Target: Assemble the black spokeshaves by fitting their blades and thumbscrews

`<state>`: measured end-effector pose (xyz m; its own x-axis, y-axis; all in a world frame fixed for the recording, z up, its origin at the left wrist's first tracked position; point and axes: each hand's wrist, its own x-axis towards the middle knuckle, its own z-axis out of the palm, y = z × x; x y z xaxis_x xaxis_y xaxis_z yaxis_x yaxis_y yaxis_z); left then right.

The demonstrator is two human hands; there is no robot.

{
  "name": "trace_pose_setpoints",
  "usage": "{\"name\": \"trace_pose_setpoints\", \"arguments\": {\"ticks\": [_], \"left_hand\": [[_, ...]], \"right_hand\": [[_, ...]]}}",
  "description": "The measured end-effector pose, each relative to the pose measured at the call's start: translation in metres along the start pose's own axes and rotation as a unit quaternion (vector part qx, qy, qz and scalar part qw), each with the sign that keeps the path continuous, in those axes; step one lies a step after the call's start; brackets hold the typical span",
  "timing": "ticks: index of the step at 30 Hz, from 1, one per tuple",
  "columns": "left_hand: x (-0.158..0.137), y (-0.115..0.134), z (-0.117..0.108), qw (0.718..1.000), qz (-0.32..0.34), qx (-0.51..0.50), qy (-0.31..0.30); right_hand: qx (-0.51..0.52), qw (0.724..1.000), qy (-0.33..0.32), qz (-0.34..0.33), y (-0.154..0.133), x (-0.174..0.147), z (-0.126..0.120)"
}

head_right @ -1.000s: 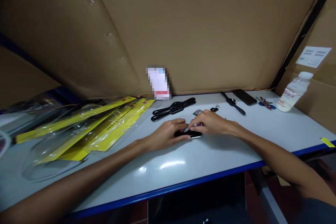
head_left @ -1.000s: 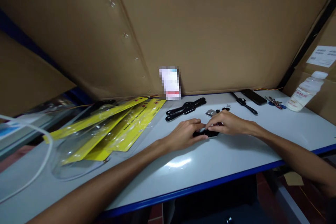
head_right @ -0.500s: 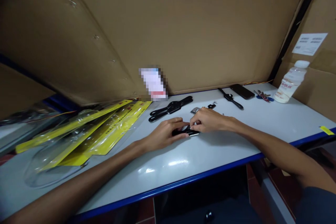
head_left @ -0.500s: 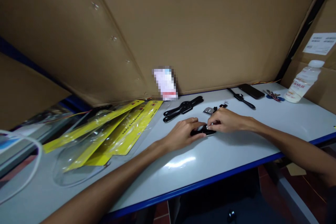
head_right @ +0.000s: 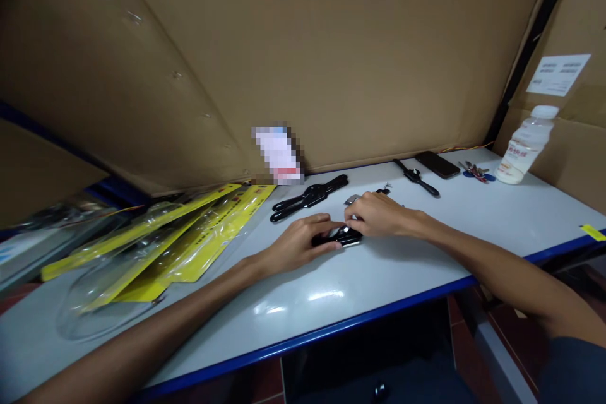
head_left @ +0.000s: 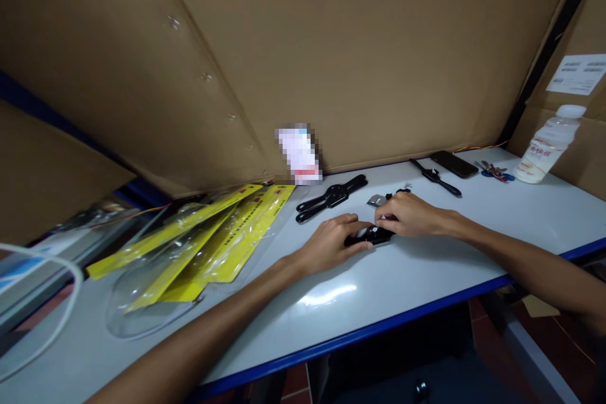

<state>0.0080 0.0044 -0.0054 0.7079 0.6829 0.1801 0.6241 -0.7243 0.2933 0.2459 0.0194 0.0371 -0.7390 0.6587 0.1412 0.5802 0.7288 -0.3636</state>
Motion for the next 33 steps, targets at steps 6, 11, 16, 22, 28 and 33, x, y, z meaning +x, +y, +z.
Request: {"name": "trace_pose_setpoints", "arguments": {"ticks": [6, 11, 16, 22, 28, 33], "left_hand": [[0.000, -0.001, 0.000, 1.000, 0.001, 0.004, 0.002], [0.000, -0.002, 0.000, 1.000, 0.004, -0.001, 0.006], [-0.001, -0.001, 0.000, 1.000, 0.007, 0.001, 0.005], [0.000, 0.001, -0.001, 1.000, 0.011, 0.000, 0.001], [0.002, 0.003, 0.000, 1.000, -0.003, 0.001, 0.002], [0.002, 0.003, 0.001, 1.000, -0.007, 0.001, 0.007]], "right_hand": [[0.072, 0.997, -0.020, -0.018, -0.002, 0.000, -0.002], [-0.013, 1.000, 0.007, -0.005, 0.002, -0.001, 0.003], [-0.013, 1.000, -0.009, -0.010, 0.004, -0.003, 0.000], [0.020, 0.999, -0.019, -0.036, 0.014, 0.000, 0.002], [0.027, 0.999, -0.018, -0.029, 0.019, 0.001, 0.006], [0.009, 0.998, -0.001, -0.062, 0.020, 0.001, 0.009]]}}
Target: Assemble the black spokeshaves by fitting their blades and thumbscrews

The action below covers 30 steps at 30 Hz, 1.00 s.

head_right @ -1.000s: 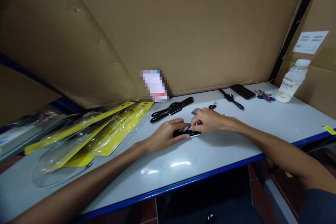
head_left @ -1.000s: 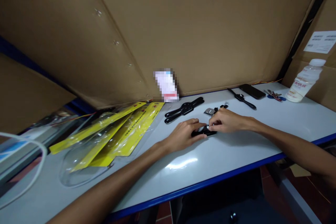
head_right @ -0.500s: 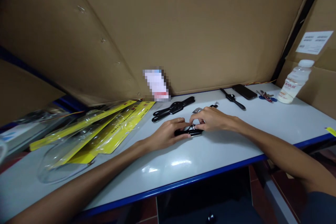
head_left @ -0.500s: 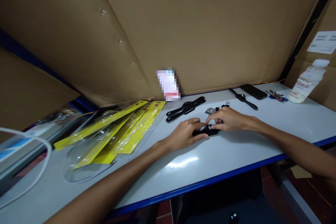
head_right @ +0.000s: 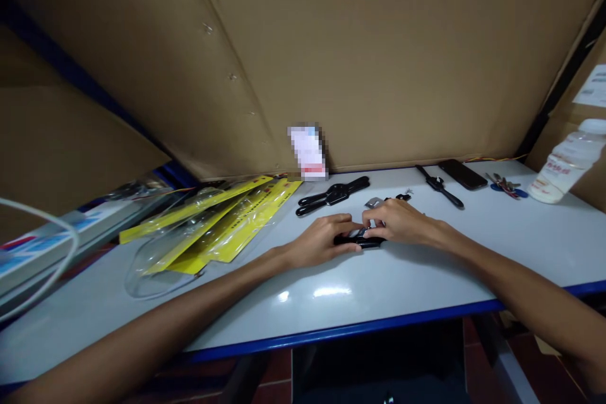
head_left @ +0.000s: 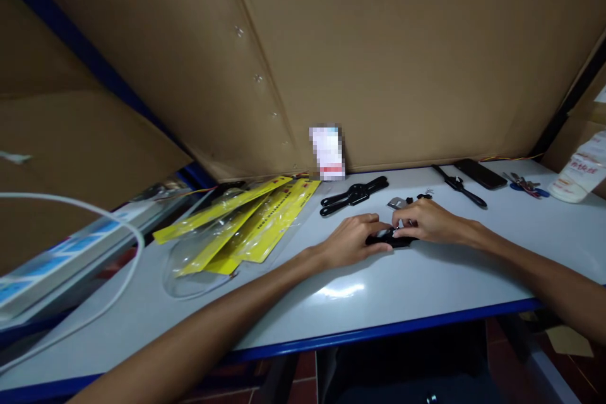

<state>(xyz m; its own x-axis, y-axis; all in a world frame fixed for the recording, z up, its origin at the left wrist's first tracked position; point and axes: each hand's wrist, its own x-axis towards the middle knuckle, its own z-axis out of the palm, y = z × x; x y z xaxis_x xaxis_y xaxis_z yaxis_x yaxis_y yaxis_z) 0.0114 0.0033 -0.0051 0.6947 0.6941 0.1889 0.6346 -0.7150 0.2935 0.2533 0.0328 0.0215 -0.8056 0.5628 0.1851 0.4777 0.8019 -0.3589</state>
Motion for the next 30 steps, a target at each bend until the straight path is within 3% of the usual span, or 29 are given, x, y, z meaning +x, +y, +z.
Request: {"name": "trace_pose_setpoints", "arguments": {"ticks": [4, 9, 18, 22, 30], "left_hand": [[-0.002, 0.000, 0.000, 1.000, 0.009, -0.005, 0.004], [-0.003, 0.001, 0.000, 1.000, 0.013, 0.002, 0.002], [-0.002, -0.001, 0.000, 1.000, 0.000, -0.020, 0.002], [-0.003, -0.003, 0.002, 1.000, -0.001, -0.016, 0.003], [-0.005, -0.001, 0.004, 0.999, 0.025, 0.002, 0.020]], "right_hand": [[-0.070, 0.997, 0.012, -0.005, -0.008, -0.002, 0.006], [-0.148, 0.988, 0.005, 0.051, -0.029, -0.004, 0.009], [-0.096, 0.986, -0.101, 0.088, -0.035, -0.018, -0.024], [-0.118, 0.978, -0.125, 0.116, -0.039, -0.020, -0.024], [-0.171, 0.968, -0.151, 0.107, -0.047, -0.017, -0.022]]}}
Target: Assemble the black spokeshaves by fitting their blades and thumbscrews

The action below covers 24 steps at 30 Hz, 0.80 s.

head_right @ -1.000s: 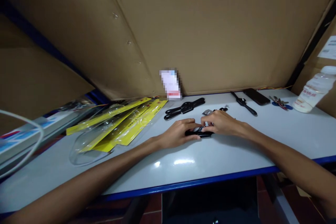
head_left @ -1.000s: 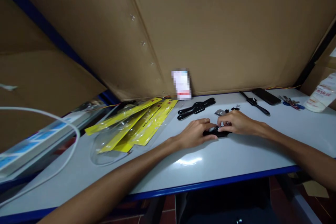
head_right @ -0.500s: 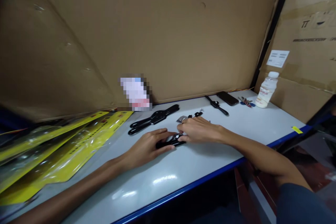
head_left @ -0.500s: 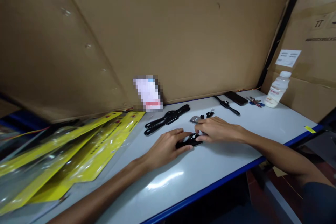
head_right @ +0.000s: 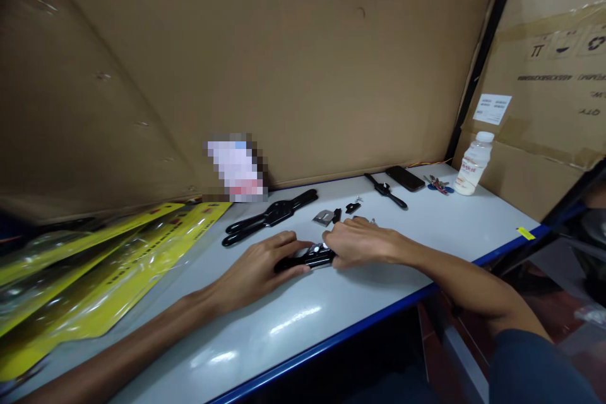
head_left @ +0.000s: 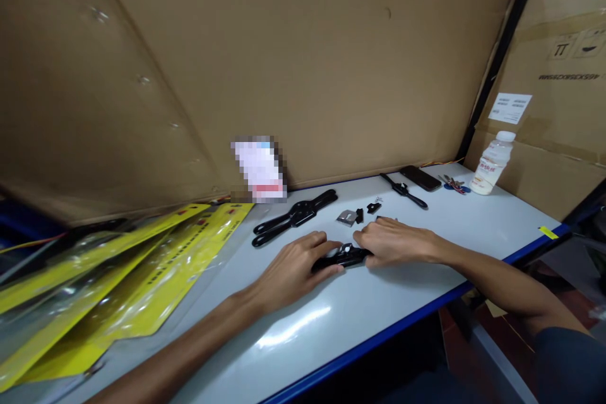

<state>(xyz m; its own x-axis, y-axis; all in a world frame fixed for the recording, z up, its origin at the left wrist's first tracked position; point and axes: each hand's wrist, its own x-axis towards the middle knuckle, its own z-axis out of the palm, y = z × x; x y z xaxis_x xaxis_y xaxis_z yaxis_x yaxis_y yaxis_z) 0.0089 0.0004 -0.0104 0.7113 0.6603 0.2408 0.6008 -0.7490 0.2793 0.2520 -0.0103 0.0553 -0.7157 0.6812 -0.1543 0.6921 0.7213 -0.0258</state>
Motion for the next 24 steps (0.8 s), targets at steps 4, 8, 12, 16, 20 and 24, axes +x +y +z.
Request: {"name": "trace_pose_setpoints", "arguments": {"ticks": [4, 8, 12, 16, 20, 24], "left_hand": [[0.000, -0.004, -0.004, 0.997, -0.004, -0.015, 0.070], [0.002, -0.016, -0.014, 0.968, -0.091, -0.017, 0.232], [0.004, -0.032, -0.017, 0.961, -0.127, 0.062, 0.237], [0.004, -0.042, -0.009, 0.960, -0.150, 0.201, 0.127], [0.002, -0.048, -0.006, 0.956, -0.160, 0.232, 0.079], [0.003, -0.051, -0.011, 0.961, -0.165, 0.211, 0.075]], "right_hand": [[0.015, 0.999, 0.014, -0.030, 0.005, 0.000, -0.001], [0.035, 0.998, 0.046, -0.017, 0.022, -0.005, -0.011], [0.044, 0.991, 0.112, 0.066, 0.052, -0.011, -0.020], [-0.004, 0.968, 0.123, 0.221, 0.084, -0.007, -0.014], [-0.013, 0.944, 0.074, 0.323, 0.103, 0.002, 0.000], [0.005, 0.938, 0.062, 0.341, 0.111, 0.007, 0.010]]}}
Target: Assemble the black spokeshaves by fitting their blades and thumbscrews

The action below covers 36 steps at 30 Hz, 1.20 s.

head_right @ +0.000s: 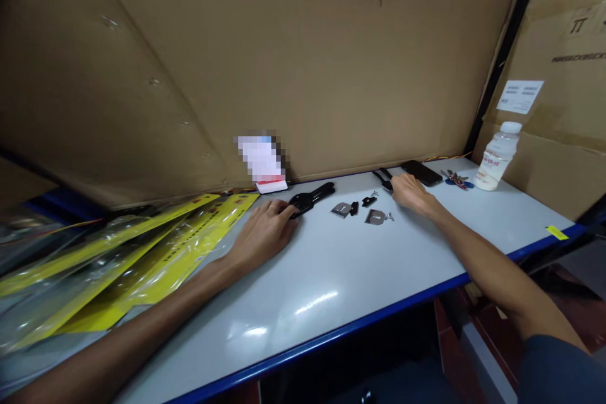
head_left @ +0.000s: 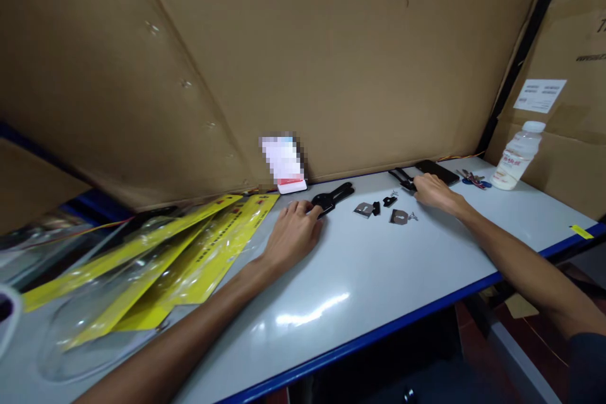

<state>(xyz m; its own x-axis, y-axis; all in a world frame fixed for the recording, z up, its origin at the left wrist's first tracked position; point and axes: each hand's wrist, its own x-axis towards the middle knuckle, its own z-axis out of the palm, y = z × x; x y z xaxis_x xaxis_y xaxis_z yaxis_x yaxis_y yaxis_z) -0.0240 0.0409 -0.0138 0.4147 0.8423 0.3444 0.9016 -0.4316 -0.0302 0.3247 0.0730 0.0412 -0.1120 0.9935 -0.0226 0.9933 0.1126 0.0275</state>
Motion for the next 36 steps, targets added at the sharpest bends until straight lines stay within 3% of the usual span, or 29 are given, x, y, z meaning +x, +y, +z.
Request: {"name": "trace_pose_setpoints", "arguments": {"ticks": [7, 11, 15, 20, 27, 31, 36], "left_hand": [[-0.001, 0.002, -0.004, 0.992, -0.027, -0.115, -0.041], [-0.004, 0.012, -0.003, 0.986, -0.075, -0.135, -0.057], [-0.004, 0.022, -0.007, 0.990, -0.073, -0.084, -0.080], [-0.002, 0.029, -0.014, 0.992, -0.081, -0.047, -0.089], [-0.004, 0.031, -0.014, 0.990, -0.092, -0.064, -0.083], [-0.004, 0.025, -0.006, 0.992, -0.067, -0.103, -0.040], [-0.006, 0.022, 0.002, 0.981, -0.022, -0.193, -0.018]], "right_hand": [[0.024, 0.999, -0.029, 0.007, 0.009, 0.005, -0.003], [0.023, 0.999, 0.022, 0.004, 0.004, 0.001, -0.011], [0.058, 0.993, 0.089, -0.060, -0.020, -0.008, -0.011], [0.066, 0.981, 0.106, -0.150, -0.059, -0.020, 0.008], [0.038, 0.984, 0.095, -0.145, -0.093, -0.022, 0.024], [0.108, 0.982, 0.075, -0.134, -0.083, -0.007, 0.024], [0.207, 0.972, 0.036, -0.108, -0.047, 0.015, 0.020]]}}
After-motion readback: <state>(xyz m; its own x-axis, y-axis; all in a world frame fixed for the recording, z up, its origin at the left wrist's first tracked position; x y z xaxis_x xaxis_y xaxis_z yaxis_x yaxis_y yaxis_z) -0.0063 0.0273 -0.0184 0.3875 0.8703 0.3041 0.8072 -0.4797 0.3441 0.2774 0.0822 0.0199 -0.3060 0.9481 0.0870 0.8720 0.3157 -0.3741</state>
